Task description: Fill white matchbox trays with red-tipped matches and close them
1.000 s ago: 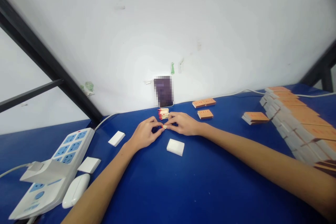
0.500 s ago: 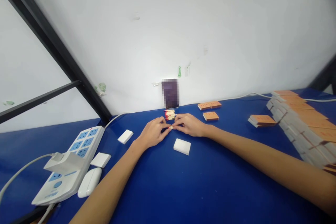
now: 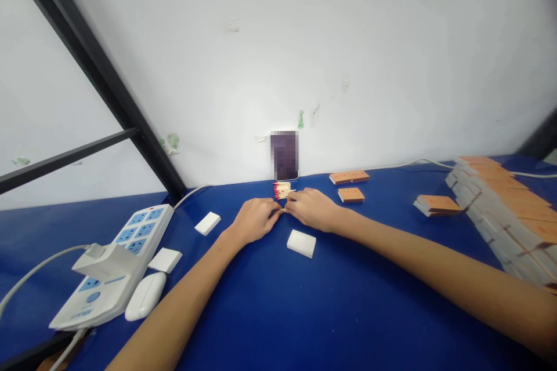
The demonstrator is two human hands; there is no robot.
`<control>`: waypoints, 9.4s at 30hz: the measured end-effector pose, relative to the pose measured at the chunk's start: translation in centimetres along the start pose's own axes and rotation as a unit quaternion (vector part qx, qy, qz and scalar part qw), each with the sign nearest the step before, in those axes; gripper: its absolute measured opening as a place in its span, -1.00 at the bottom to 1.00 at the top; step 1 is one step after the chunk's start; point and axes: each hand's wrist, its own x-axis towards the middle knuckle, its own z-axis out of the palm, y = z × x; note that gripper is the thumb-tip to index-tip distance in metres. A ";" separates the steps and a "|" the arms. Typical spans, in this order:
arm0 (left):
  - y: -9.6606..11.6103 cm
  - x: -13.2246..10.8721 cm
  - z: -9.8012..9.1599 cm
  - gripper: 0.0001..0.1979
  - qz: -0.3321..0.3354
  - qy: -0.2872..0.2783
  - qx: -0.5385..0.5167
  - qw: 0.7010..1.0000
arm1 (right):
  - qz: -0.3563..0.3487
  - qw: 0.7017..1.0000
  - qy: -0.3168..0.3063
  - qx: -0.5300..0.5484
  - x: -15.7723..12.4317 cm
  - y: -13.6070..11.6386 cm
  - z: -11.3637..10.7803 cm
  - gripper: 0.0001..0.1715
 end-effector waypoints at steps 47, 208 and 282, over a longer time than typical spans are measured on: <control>0.0 1.0 1.0 -0.69 0.002 -0.062 0.015 0.998 | -0.008 0.988 -0.022 0.151 0.4 0.7 -0.3 -0.76; -2.7 3.3 0.9 -0.78 -0.138 -0.018 -0.078 0.987 | 0.082 0.954 0.117 0.264 1.8 3.6 3.1 -0.86; -2.1 1.8 1.4 -0.76 -0.094 0.059 -0.075 0.991 | 0.066 0.949 0.101 0.290 1.1 3.4 2.2 -0.84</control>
